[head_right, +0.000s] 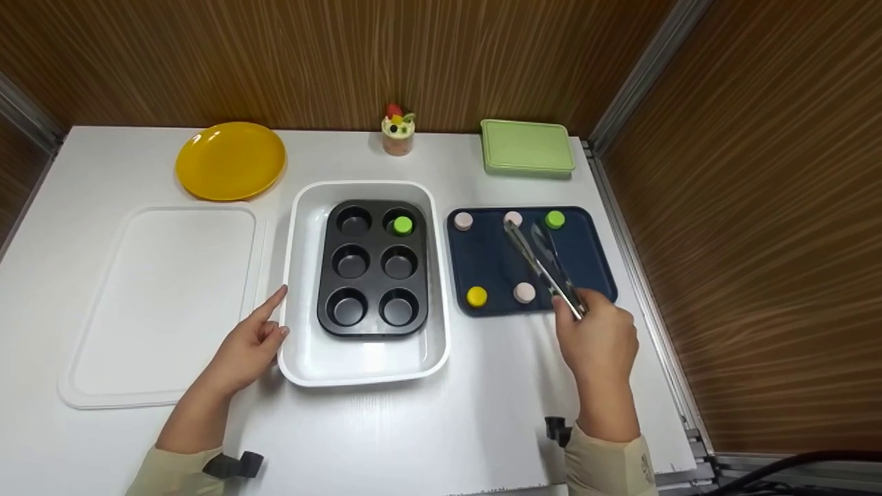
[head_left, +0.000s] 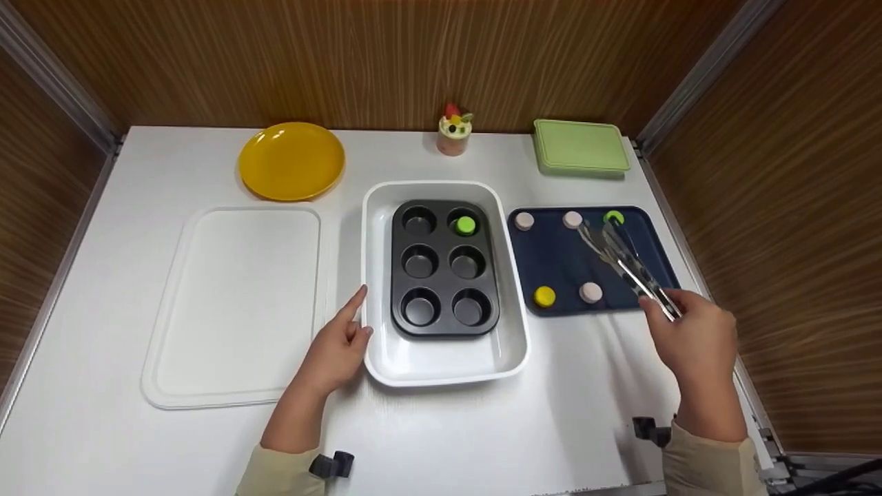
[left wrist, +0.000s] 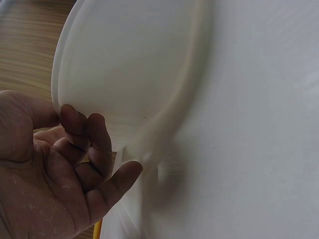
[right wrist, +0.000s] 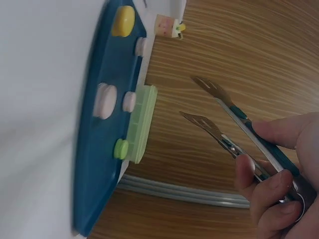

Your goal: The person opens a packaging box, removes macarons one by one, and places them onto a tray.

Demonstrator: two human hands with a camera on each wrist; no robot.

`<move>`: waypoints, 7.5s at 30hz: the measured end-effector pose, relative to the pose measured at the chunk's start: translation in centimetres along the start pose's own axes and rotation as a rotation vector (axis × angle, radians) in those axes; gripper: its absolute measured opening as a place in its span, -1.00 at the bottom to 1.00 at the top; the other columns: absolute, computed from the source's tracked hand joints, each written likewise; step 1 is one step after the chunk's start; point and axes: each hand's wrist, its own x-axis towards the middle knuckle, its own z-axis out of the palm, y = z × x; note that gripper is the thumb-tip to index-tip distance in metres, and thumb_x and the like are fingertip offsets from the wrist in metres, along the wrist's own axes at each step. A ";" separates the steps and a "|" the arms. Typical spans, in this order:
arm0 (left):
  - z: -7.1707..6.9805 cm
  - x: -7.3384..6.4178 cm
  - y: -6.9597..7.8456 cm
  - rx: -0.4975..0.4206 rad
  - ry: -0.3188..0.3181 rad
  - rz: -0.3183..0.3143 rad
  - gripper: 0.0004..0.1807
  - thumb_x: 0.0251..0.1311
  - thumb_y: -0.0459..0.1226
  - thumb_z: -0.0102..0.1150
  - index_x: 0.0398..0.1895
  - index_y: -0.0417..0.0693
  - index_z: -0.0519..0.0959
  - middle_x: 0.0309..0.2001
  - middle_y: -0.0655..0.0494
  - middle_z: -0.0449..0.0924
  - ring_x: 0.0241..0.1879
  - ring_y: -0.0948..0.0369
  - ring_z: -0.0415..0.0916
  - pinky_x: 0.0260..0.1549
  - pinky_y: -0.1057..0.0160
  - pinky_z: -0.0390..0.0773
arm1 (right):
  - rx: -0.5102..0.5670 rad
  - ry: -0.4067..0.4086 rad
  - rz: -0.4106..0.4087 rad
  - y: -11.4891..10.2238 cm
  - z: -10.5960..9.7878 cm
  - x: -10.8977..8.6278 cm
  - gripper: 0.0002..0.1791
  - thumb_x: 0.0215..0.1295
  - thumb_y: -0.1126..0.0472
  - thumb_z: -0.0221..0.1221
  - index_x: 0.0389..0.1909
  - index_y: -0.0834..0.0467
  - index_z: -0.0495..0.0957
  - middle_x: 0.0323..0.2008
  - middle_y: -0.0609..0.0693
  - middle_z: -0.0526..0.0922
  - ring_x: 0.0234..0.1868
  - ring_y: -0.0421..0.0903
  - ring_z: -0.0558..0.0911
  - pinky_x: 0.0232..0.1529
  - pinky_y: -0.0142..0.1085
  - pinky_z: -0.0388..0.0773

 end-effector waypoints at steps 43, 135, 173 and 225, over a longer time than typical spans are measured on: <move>-0.1 0.0 -0.1 -0.024 -0.001 0.021 -0.28 0.47 -0.42 0.14 0.67 -0.04 0.24 -0.61 0.24 0.23 -0.60 0.26 0.19 -0.52 0.27 0.31 | -0.058 -0.323 -0.309 -14.7 7.5 6.9 -0.74 0.34 0.15 0.22 -0.56 0.14 0.62 -0.60 0.01 0.56 -0.54 0.08 0.51 -0.47 -0.03 0.43; -0.1 -0.2 0.1 0.013 0.000 0.007 -0.28 0.49 -0.40 0.13 0.67 0.02 0.25 -0.58 0.22 0.21 -0.57 0.23 0.19 -0.51 0.24 0.31 | -0.005 -0.030 -0.239 -6.2 0.5 3.3 -0.72 0.43 0.25 0.30 0.00 0.37 0.75 -0.21 0.33 0.78 -0.31 0.26 0.74 -0.33 0.12 0.59; -0.1 -0.2 0.3 0.021 0.004 -0.017 -0.28 0.50 -0.38 0.13 0.68 0.03 0.23 -0.57 0.19 0.25 -0.57 0.22 0.23 -0.51 0.24 0.34 | -0.081 0.009 -0.060 2.3 -2.6 1.1 -0.66 0.42 0.23 0.28 0.01 0.44 0.71 -0.27 0.43 0.74 -0.26 0.43 0.69 -0.30 0.26 0.51; -0.1 -0.3 0.5 0.018 0.004 -0.043 -0.27 0.51 -0.39 0.11 0.69 0.08 0.21 -0.57 0.18 0.27 -0.58 0.24 0.26 -0.54 0.26 0.36 | -0.085 -0.147 0.183 7.9 -1.8 0.0 -0.43 0.45 0.03 0.22 0.17 0.47 0.61 -0.02 0.48 0.69 -0.10 0.44 0.65 -0.31 0.11 0.49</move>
